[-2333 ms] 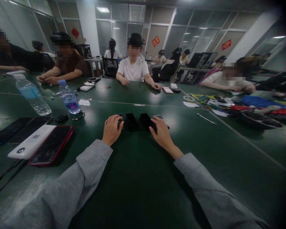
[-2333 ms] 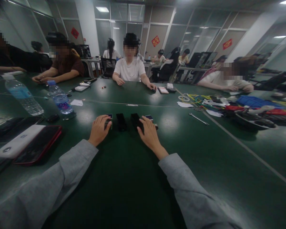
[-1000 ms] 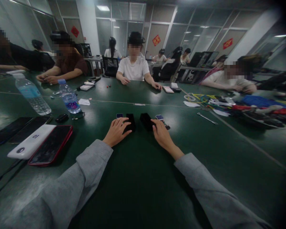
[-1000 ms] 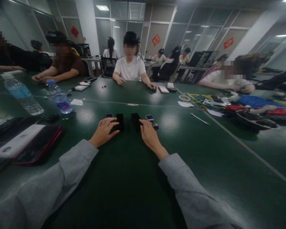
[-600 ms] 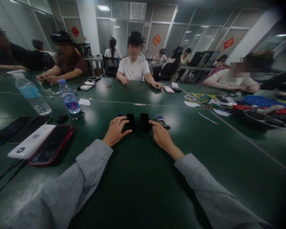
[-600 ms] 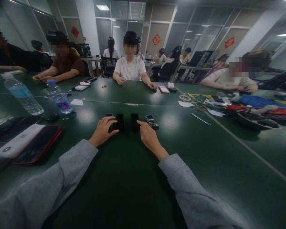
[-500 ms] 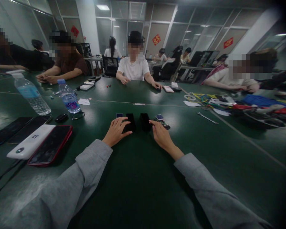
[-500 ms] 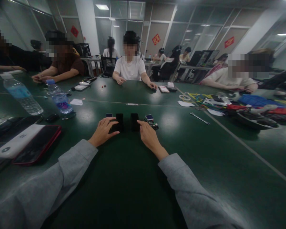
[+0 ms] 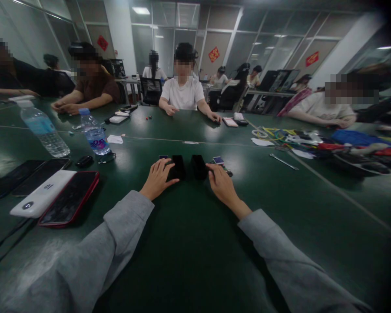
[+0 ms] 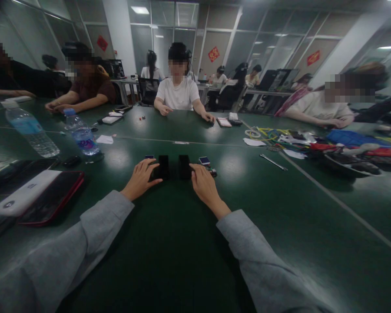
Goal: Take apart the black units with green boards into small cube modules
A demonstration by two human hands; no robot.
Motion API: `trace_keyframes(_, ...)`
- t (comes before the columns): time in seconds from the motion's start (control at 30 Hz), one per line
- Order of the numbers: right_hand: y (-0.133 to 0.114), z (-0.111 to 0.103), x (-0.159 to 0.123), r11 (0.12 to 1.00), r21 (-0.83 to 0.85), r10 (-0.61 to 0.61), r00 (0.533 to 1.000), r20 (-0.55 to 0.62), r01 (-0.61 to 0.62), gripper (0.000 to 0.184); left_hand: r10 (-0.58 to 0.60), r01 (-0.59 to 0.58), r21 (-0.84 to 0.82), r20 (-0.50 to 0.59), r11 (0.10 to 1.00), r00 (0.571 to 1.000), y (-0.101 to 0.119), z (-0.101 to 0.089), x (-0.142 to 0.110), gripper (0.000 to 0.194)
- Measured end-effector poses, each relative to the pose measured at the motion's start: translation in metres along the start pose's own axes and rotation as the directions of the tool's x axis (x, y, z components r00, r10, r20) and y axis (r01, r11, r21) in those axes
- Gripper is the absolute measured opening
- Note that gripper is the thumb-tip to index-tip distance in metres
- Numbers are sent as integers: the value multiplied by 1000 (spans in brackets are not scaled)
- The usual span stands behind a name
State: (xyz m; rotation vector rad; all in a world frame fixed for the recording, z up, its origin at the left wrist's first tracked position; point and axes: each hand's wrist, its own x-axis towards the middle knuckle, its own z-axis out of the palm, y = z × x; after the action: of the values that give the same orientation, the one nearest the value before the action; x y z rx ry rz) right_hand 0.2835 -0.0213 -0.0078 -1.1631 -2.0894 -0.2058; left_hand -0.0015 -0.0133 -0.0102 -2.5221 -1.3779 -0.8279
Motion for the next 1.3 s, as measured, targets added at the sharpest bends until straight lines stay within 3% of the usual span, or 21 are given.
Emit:
trace_keyframes(0.23, 4, -2, 0, 996, -44, 76, 992, -99, -80, 33, -46, 44, 50, 26, 998, 999, 0, -4, 2, 59)
trace_keyframes(0.43, 19, -1, 0, 945, -99, 273, 917, -291, -313, 29, -79, 78, 69, 9, 995, 997, -3, -4, 1, 61)
trace_keyframes(0.6, 26, 3, -3, 887, -147, 388, 880, -272, -437, 30, -98, 98, 14, -11, 995, 995, -5, -4, 2, 59)
trace_keyframes(0.93, 38, 12, -8, 917, -69, 373, 905, -203, -393, 30, -139, 135, -61, -55, 989, 989, -2, -8, 3, 47)
trace_keyframes(1.2, 40, 12, -9, 924, -38, 371, 916, -156, -381, 35, -274, 240, -155, -261, 958, 926, -4, -13, 5, 35)
trace_keyframes(1.3, 39, 10, -8, 933, -37, 352, 928, -122, -358, 36, -282, 241, -170, -292, 956, 914, -6, -13, 6, 31)
